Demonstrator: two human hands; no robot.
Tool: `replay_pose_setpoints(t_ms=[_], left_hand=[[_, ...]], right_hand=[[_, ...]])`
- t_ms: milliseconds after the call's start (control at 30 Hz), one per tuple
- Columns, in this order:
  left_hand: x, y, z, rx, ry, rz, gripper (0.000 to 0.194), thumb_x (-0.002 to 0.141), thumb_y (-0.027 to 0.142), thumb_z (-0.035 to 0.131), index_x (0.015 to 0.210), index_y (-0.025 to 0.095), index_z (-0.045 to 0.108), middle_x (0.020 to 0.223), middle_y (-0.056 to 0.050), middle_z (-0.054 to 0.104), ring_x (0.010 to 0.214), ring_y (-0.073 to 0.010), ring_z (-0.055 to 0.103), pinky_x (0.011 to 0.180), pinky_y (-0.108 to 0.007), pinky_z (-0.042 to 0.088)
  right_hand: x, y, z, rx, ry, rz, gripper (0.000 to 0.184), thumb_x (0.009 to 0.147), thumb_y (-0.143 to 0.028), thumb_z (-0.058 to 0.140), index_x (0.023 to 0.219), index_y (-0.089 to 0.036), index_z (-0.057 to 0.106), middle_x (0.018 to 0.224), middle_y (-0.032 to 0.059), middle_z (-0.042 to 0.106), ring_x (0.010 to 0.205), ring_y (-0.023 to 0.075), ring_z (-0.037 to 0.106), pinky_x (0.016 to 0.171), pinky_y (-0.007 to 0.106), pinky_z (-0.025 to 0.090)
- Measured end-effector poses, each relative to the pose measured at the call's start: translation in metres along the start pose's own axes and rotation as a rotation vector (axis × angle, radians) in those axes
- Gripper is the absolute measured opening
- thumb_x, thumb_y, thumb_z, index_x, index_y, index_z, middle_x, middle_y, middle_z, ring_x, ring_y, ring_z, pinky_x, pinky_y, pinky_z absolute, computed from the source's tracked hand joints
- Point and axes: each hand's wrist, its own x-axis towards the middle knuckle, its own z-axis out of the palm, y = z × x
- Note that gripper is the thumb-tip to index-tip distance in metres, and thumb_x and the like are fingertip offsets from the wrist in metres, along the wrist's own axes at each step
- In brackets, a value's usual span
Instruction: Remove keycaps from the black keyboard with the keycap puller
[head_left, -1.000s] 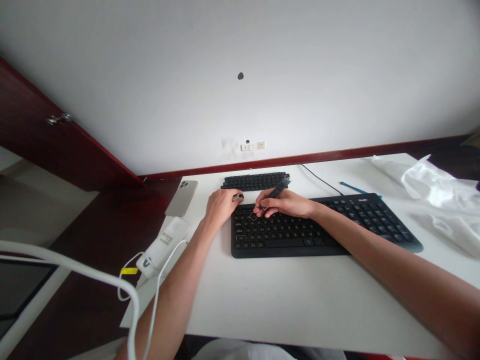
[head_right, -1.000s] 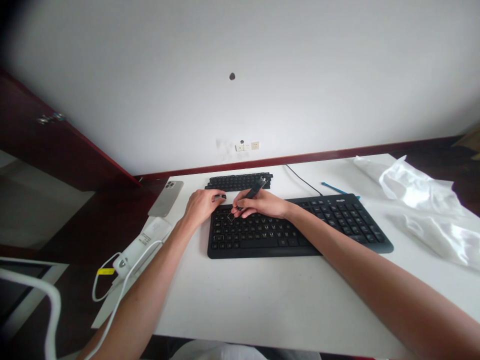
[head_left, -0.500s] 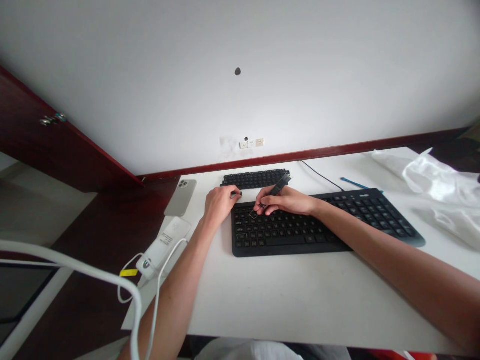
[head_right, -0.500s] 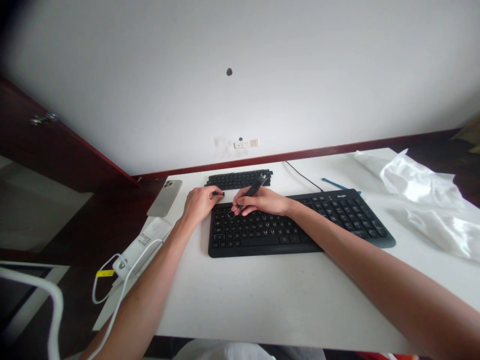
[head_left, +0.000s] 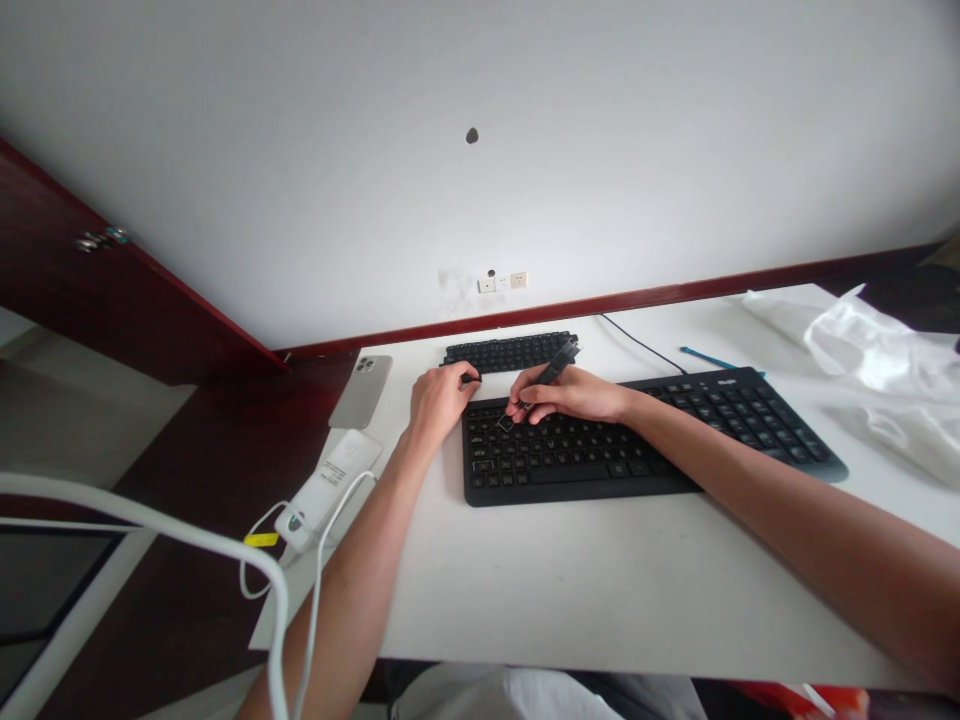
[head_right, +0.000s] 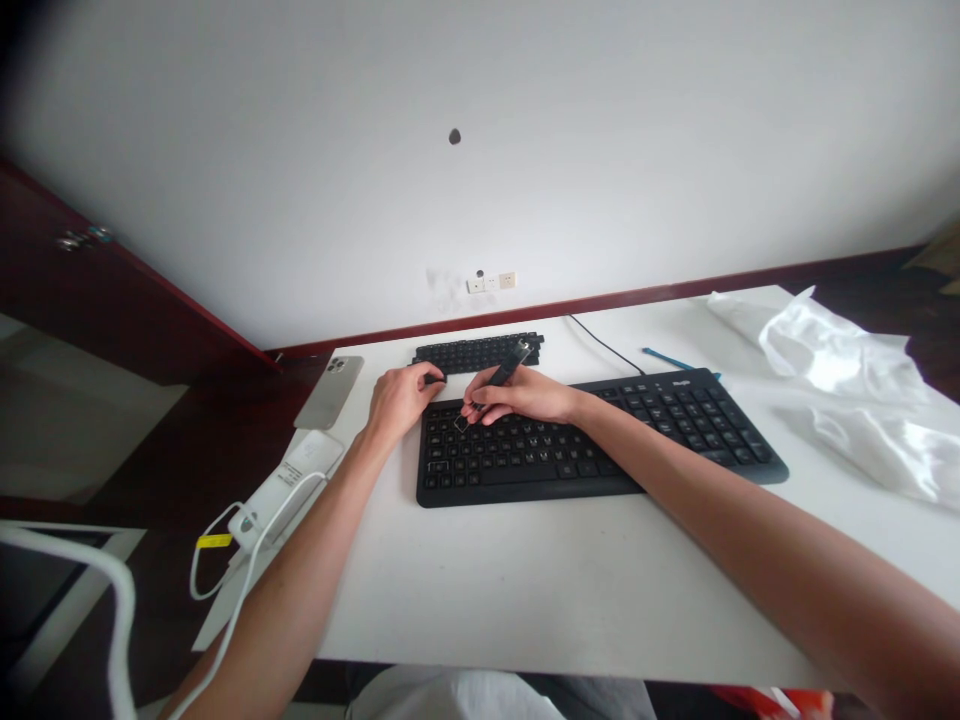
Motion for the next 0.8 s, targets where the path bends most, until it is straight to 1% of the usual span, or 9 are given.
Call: replay_pose_setpoints(t_ms=[133, 367, 500, 800], left_hand=[[-0.0001, -0.001, 0.001, 0.003, 0.009, 0.005, 0.02, 0.092, 0.031, 0.079, 0.112, 0.033, 0.077, 0.085, 0.002, 0.074, 0.082, -0.0196, 0.07, 0.076, -0.029, 0.046], [0.0007, 0.0006, 0.0003, 0.01, -0.009, -0.015, 0.028, 0.093, 0.029, 0.078, 0.121, 0.033, 0.073, 0.087, 0.002, 0.074, 0.084, -0.0193, 0.07, 0.078, -0.029, 0.047], [0.0013, -0.0001, 0.0011, 0.016, -0.003, -0.017, 0.03, 0.093, 0.03, 0.077, 0.123, 0.033, 0.073, 0.09, 0.002, 0.075, 0.085, -0.0195, 0.07, 0.078, -0.029, 0.047], [0.0009, -0.0002, 0.0006, 0.009, -0.009, -0.021, 0.03, 0.094, 0.03, 0.075, 0.124, 0.032, 0.072, 0.091, 0.001, 0.075, 0.086, -0.0194, 0.07, 0.079, -0.028, 0.047]], right_hand=[[0.0004, -0.0001, 0.0004, 0.006, 0.009, 0.003, 0.037, 0.09, -0.048, 0.08, 0.103, -0.014, 0.075, 0.11, 0.0131, 0.079, 0.104, 0.0242, 0.077, 0.084, 0.032, 0.063], [0.0004, 0.0002, 0.0, 0.002, 0.004, 0.01, 0.035, 0.092, -0.048, 0.079, 0.103, -0.015, 0.075, 0.111, 0.0125, 0.079, 0.105, 0.0238, 0.077, 0.084, 0.03, 0.062], [0.0002, 0.0008, -0.0005, 0.005, 0.004, 0.005, 0.035, 0.091, -0.048, 0.08, 0.103, -0.015, 0.075, 0.111, 0.0129, 0.079, 0.105, 0.0241, 0.077, 0.084, 0.031, 0.062], [-0.0002, 0.001, -0.0005, 0.003, 0.01, 0.01, 0.035, 0.092, -0.047, 0.079, 0.105, -0.015, 0.076, 0.111, 0.0127, 0.079, 0.105, 0.0242, 0.077, 0.084, 0.03, 0.063]])
